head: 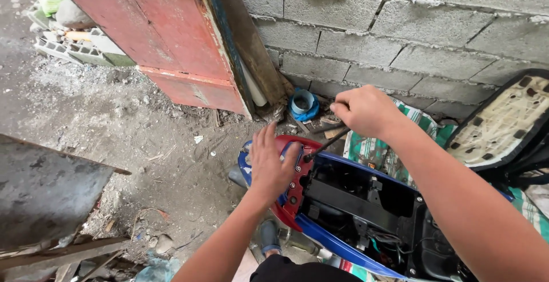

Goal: Installing and securing the rear fairing components of a motorcycle using a T-handle wrench.

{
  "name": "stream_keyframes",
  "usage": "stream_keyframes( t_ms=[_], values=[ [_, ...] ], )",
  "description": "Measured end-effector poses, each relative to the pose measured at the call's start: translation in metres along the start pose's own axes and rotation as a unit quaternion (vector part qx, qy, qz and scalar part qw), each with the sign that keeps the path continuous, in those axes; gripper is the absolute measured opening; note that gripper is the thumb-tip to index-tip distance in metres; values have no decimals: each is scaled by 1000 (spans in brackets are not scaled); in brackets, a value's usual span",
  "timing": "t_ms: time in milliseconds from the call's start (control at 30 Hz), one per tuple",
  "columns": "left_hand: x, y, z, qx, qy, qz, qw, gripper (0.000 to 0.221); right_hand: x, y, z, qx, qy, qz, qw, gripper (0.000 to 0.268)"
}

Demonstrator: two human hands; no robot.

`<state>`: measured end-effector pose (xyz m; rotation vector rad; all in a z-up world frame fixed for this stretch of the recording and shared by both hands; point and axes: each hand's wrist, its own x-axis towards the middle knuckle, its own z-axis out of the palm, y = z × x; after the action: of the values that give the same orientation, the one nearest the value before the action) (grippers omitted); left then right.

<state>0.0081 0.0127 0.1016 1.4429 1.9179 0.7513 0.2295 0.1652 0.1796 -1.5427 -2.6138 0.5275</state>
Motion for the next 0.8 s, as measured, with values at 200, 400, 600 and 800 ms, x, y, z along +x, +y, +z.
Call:
stream_keyframes(
  t_ms=[200,400,600,800],
  values=[
    [-4,123,1,158,37,299,940,77,7,-2,19,88,98,-144,981,18],
    [20,142,15,271,-36,259,926,103,52,71,47,37,163,-134,977,23],
    [90,82,92,298,12,265,917,62,-5,62,-7,28,45,-228,972,35],
    [80,83,82,318,68,323,889,12,10,96,33,-135,111,-231,957,44]
  ],
)
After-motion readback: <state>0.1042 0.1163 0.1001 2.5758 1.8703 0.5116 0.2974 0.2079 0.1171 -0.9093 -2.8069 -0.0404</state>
